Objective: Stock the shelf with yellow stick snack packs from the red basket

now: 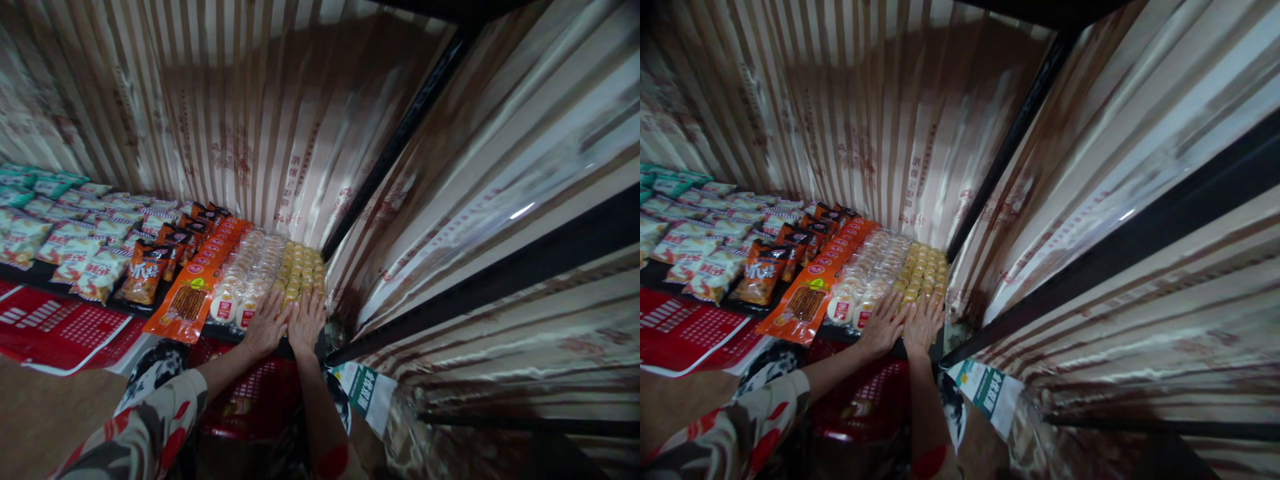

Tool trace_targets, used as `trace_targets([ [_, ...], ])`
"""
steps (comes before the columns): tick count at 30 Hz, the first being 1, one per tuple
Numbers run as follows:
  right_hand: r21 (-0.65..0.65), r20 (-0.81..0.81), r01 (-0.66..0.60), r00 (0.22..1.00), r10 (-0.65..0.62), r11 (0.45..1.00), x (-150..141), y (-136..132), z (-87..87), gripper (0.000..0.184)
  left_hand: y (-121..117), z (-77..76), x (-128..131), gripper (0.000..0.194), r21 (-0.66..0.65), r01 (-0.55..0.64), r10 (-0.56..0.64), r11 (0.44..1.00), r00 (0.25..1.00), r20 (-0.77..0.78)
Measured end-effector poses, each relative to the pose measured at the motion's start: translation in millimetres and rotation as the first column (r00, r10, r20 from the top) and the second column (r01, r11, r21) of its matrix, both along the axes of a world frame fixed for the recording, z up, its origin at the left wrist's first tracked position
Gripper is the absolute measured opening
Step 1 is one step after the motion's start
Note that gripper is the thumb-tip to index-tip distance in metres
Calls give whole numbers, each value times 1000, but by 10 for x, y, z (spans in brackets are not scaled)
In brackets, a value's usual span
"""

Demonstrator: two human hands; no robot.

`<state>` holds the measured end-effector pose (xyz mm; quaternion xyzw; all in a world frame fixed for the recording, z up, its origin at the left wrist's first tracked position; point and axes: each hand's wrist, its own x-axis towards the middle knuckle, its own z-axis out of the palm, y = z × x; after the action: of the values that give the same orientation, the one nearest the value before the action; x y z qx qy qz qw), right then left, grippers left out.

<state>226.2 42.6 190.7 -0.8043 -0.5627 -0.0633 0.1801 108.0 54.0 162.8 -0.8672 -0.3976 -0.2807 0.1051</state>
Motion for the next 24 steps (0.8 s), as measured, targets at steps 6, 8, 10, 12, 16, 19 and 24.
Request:
trace_targets([
  [6, 1, -48, 12, 999, -12, 1000, -3, -1, -2, 53, 30, -60, 24, 54, 32, -14, 15, 999, 1000, -26],
  [8, 6, -54, 28, 998, -28, 1000, 13, 39, 104, 53, -4, -66, 37, 55, 47, -23, 23, 999, 1000, -6],
  [10, 19, -54, 36, 998, -35, 999, 35, 130, 260, 54, -57, -87, 67, 51, 75, 11, -11, 997, 1000, 10],
  [12, 21, -51, 32, 998, -31, 999, 54, 274, 429, 54, -114, -121, 116, 40, 110, 122, -123, 986, 992, 3],
  [16, -120, -38, -38, 999, 34, 992, 46, 629, 647, 52, -170, -142, 245, 25, 99, 374, -372, 922, 927, -43],
  [19, -279, -62, -105, 994, 91, 955, 17, 835, 658, 54, -132, -72, 314, 29, 33, 432, -429, 901, 901, -66],
  [24, -420, -84, -137, 990, 112, 897, 20, 938, 535, 56, -16, -17, 314, 31, -34, 440, -442, 897, 894, -69],
])
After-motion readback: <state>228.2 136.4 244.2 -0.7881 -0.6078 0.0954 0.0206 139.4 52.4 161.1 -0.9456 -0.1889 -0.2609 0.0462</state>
